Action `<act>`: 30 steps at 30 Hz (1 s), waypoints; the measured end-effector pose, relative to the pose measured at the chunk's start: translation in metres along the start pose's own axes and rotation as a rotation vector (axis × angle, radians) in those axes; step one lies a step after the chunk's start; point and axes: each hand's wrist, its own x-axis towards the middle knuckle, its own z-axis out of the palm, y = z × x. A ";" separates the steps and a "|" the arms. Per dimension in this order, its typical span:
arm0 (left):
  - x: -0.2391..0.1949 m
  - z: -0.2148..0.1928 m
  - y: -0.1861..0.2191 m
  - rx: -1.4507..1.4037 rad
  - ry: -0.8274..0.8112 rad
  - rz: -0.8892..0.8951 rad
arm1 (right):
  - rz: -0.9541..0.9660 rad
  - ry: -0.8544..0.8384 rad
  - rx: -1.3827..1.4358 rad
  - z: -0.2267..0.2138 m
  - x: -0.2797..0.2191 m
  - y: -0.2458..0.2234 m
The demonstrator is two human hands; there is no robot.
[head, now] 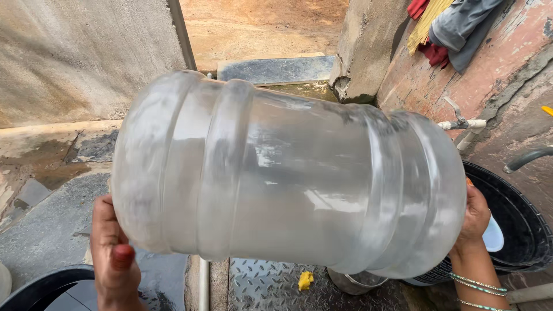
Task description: The person holds a large transparent plastic water dispenser bottle and repeatedly shakes it to dislodge dark debris from the interior walls. They then pour the debris into a metal bucket and use a white plastic scoop to add water into the bottle for rinsing.
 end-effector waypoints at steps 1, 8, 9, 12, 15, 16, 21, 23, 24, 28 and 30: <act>-0.005 0.008 0.004 0.115 0.038 -0.036 | 0.007 0.076 -0.018 -0.001 -0.006 0.004; 0.012 0.036 -0.045 0.326 0.123 -0.259 | 0.496 0.232 -0.506 -0.055 0.012 0.092; 0.008 0.036 -0.062 0.426 0.175 -0.345 | 0.617 0.156 -0.599 -0.071 0.010 0.104; 0.006 0.021 -0.104 1.014 0.044 -0.818 | 0.998 0.034 -0.868 -0.105 -0.009 0.140; -0.002 0.016 -0.130 1.184 -0.204 -1.061 | 1.211 -0.039 -0.920 -0.115 -0.031 0.164; -0.005 0.014 -0.134 1.190 -0.184 -1.053 | 1.176 -0.025 -0.945 -0.114 -0.030 0.164; -0.005 -0.002 -0.102 0.420 0.153 -0.578 | 0.525 -0.018 -0.645 -0.060 0.001 0.088; 0.000 -0.010 -0.073 -0.175 0.149 -0.206 | 0.182 -0.069 -0.346 -0.029 0.006 0.023; -0.001 -0.007 -0.059 -0.275 0.147 -0.099 | 0.062 -0.069 -0.237 -0.010 0.003 -0.002; -0.013 0.025 0.003 -0.129 0.092 0.133 | -0.039 -0.030 -0.106 0.056 -0.015 -0.046; -0.022 0.046 0.024 0.061 0.068 0.200 | -0.057 0.034 -0.140 0.067 -0.025 -0.047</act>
